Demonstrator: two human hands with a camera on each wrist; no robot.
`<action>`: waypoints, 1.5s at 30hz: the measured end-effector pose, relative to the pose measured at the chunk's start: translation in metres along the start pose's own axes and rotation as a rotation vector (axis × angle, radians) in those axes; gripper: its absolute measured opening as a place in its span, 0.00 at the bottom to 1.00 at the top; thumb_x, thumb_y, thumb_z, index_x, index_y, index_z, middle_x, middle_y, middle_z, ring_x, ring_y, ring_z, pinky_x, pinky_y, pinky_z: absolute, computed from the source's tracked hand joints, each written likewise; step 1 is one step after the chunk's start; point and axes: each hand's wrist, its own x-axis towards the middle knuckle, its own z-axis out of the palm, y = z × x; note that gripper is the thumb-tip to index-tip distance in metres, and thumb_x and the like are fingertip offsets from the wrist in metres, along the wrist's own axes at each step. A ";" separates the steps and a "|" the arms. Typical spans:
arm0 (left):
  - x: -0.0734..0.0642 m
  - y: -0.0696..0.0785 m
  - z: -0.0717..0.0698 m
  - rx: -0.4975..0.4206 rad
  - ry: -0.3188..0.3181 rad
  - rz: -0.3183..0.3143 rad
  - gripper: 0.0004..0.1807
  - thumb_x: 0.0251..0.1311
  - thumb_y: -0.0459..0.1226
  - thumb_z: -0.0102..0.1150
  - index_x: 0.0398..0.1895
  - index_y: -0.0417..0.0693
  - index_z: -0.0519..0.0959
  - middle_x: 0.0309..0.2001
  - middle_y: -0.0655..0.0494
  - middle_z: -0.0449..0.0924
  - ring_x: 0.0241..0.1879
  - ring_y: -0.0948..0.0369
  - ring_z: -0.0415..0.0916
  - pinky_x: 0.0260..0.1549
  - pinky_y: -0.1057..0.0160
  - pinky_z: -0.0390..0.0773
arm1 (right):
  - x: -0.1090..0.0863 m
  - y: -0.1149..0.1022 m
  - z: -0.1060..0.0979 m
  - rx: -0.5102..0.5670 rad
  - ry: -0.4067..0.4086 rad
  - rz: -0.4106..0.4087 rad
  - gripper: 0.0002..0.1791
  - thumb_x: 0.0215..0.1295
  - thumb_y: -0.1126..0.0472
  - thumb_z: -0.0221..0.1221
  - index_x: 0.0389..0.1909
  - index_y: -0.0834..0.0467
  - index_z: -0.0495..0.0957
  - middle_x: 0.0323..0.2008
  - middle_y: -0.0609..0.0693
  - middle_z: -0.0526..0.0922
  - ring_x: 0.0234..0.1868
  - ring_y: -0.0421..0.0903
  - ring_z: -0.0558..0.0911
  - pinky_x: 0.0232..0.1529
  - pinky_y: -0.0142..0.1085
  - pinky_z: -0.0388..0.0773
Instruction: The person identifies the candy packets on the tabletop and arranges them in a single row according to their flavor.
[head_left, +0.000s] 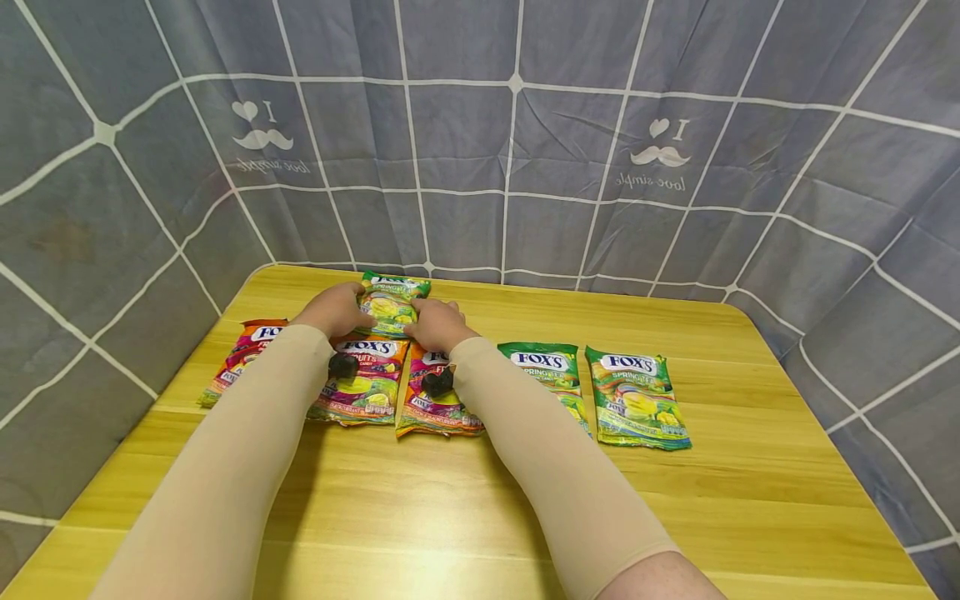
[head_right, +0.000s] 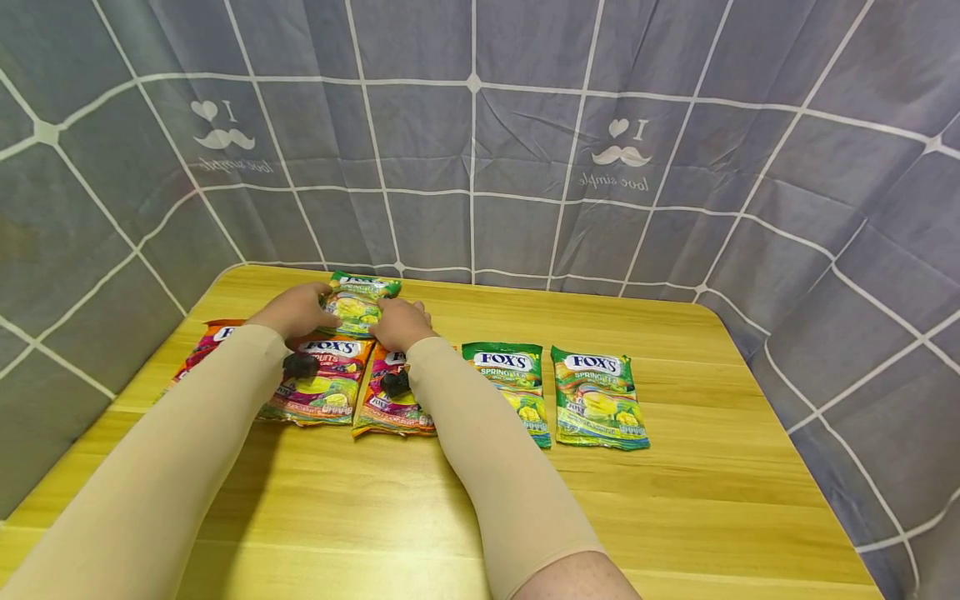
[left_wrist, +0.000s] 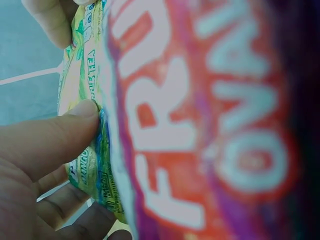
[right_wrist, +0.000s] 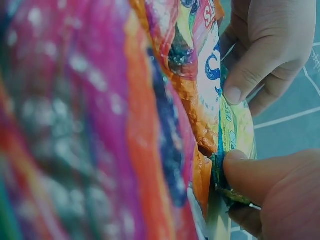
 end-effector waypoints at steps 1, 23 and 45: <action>-0.002 0.001 0.001 -0.007 0.006 0.005 0.48 0.71 0.45 0.66 0.84 0.36 0.52 0.78 0.31 0.61 0.72 0.35 0.66 0.73 0.34 0.66 | -0.001 0.000 0.000 0.003 0.005 -0.005 0.36 0.78 0.45 0.59 0.82 0.47 0.63 0.77 0.49 0.72 0.73 0.59 0.71 0.73 0.52 0.68; -0.015 0.023 0.012 -0.196 0.184 0.099 0.46 0.70 0.41 0.67 0.84 0.44 0.54 0.80 0.37 0.60 0.75 0.36 0.64 0.71 0.34 0.68 | -0.019 0.015 -0.023 0.165 0.083 -0.082 0.37 0.79 0.51 0.59 0.83 0.54 0.60 0.78 0.53 0.71 0.76 0.52 0.73 0.77 0.45 0.69; -0.029 0.096 0.018 -0.434 0.188 0.243 0.56 0.68 0.46 0.70 0.88 0.49 0.41 0.82 0.38 0.55 0.80 0.40 0.57 0.73 0.38 0.69 | -0.059 0.063 -0.092 0.329 0.227 -0.097 0.39 0.74 0.55 0.67 0.82 0.49 0.64 0.76 0.52 0.73 0.51 0.57 0.85 0.46 0.43 0.83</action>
